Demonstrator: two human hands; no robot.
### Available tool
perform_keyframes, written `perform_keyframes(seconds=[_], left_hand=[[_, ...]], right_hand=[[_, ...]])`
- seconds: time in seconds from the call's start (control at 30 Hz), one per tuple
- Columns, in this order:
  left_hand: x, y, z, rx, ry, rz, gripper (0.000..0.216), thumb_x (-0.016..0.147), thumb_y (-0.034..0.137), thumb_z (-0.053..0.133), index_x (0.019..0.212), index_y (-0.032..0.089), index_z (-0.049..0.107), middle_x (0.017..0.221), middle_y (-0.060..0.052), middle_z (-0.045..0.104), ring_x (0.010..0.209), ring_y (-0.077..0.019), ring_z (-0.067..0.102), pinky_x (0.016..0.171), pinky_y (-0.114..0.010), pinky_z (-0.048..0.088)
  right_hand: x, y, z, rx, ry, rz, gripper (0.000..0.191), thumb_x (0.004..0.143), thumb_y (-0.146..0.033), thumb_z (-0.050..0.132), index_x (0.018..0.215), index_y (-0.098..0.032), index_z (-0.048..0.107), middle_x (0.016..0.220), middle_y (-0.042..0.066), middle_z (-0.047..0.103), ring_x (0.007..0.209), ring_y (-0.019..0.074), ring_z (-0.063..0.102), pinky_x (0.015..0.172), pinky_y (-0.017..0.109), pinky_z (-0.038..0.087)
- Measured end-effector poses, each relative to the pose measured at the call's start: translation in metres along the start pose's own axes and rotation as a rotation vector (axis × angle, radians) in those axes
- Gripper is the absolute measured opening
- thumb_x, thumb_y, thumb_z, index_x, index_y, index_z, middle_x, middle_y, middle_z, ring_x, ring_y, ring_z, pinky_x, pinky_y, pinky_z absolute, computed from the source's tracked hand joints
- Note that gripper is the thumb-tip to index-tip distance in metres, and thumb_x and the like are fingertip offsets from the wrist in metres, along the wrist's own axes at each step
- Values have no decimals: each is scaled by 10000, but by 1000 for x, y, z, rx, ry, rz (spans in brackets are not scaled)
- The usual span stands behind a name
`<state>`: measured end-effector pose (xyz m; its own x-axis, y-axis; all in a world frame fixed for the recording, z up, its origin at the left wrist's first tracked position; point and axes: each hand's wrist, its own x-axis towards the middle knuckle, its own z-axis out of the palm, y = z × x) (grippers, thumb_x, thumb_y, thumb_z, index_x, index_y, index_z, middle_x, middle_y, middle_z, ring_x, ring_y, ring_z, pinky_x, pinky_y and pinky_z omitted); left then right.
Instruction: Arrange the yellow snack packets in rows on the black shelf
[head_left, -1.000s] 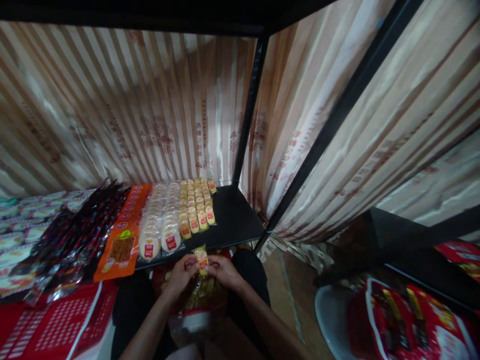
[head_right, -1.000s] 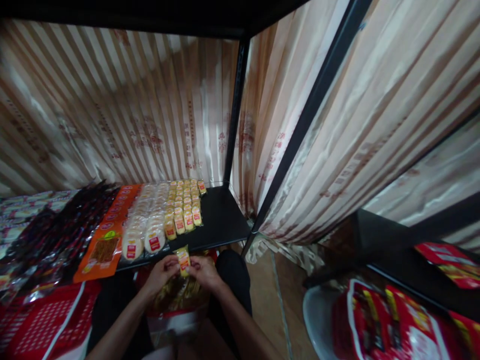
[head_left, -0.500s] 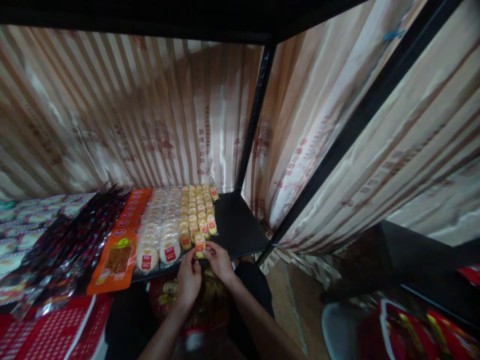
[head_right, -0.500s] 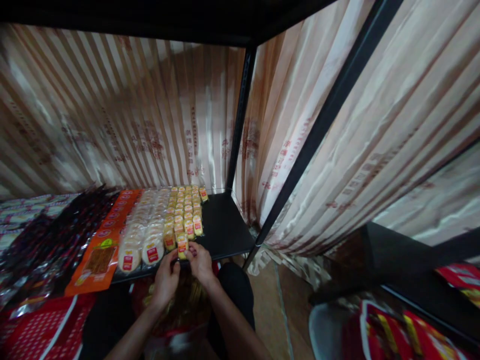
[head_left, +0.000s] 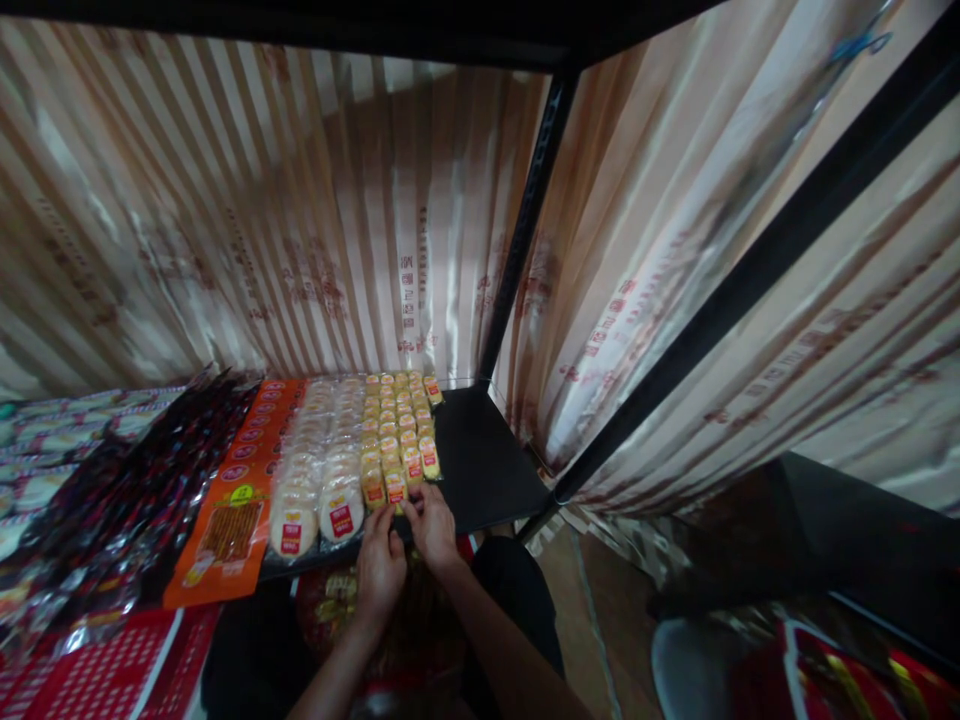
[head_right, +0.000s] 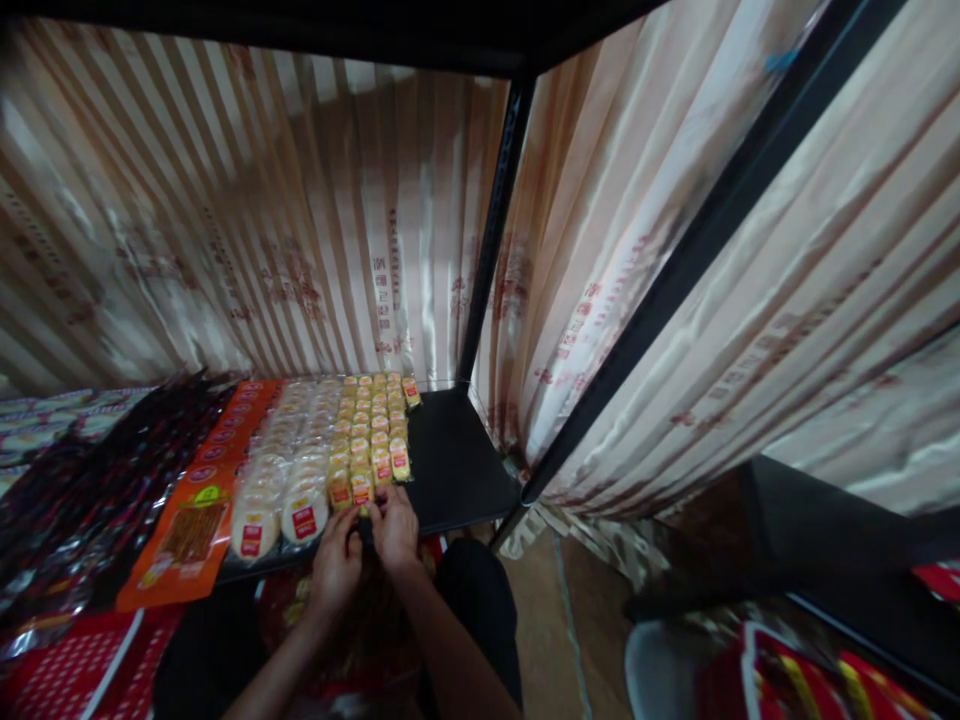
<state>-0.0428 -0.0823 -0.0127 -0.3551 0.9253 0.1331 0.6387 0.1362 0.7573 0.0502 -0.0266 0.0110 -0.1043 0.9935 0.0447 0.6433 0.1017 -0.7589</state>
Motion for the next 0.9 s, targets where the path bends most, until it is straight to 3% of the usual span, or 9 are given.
perform_keyframes(seconds=[0.23, 0.4, 0.6, 0.77, 0.9], left_hand=[[-2, 2, -2, -8, 39, 44, 458, 766, 132, 349, 1172, 126, 562, 1199, -129, 524, 1112, -218, 524, 985, -367, 424], [-1, 2, 2, 46, -47, 68, 519, 720, 65, 340, 1194, 85, 552, 1177, -146, 536, 1119, -219, 520, 1004, -345, 407], [-1, -1, 2, 40, -36, 76, 514, 730, 60, 333, 1187, 137, 555, 1186, -106, 539, 1097, -187, 530, 984, -313, 420], [-14, -1, -14, 38, 22, 130, 386, 771, 110, 331, 1024, 140, 621, 1006, -97, 586, 981, -188, 560, 920, -332, 450], [-35, -12, -25, 40, -98, 139, 340, 801, 132, 302, 821, 176, 638, 852, -70, 601, 848, -169, 574, 807, -299, 466]], right_hand=[[0, 2, 7, 67, 70, -78, 78, 785, -203, 480, 838, -210, 537, 846, 24, 564, 701, 140, 560, 676, 250, 453], [3, 3, 12, 144, 41, -54, 99, 767, -181, 482, 854, -207, 521, 837, 21, 571, 723, 143, 562, 701, 254, 460], [6, 5, 14, 165, 51, -50, 74, 779, -233, 487, 830, -197, 526, 839, 24, 563, 728, 146, 564, 701, 262, 461], [-17, 6, 7, 213, 156, -53, 171, 837, -317, 433, 863, -181, 533, 827, 46, 576, 732, 144, 563, 687, 243, 454], [-54, 16, 4, 226, 64, -114, 286, 899, -344, 325, 857, -178, 554, 734, 34, 606, 697, 133, 579, 689, 220, 434]])
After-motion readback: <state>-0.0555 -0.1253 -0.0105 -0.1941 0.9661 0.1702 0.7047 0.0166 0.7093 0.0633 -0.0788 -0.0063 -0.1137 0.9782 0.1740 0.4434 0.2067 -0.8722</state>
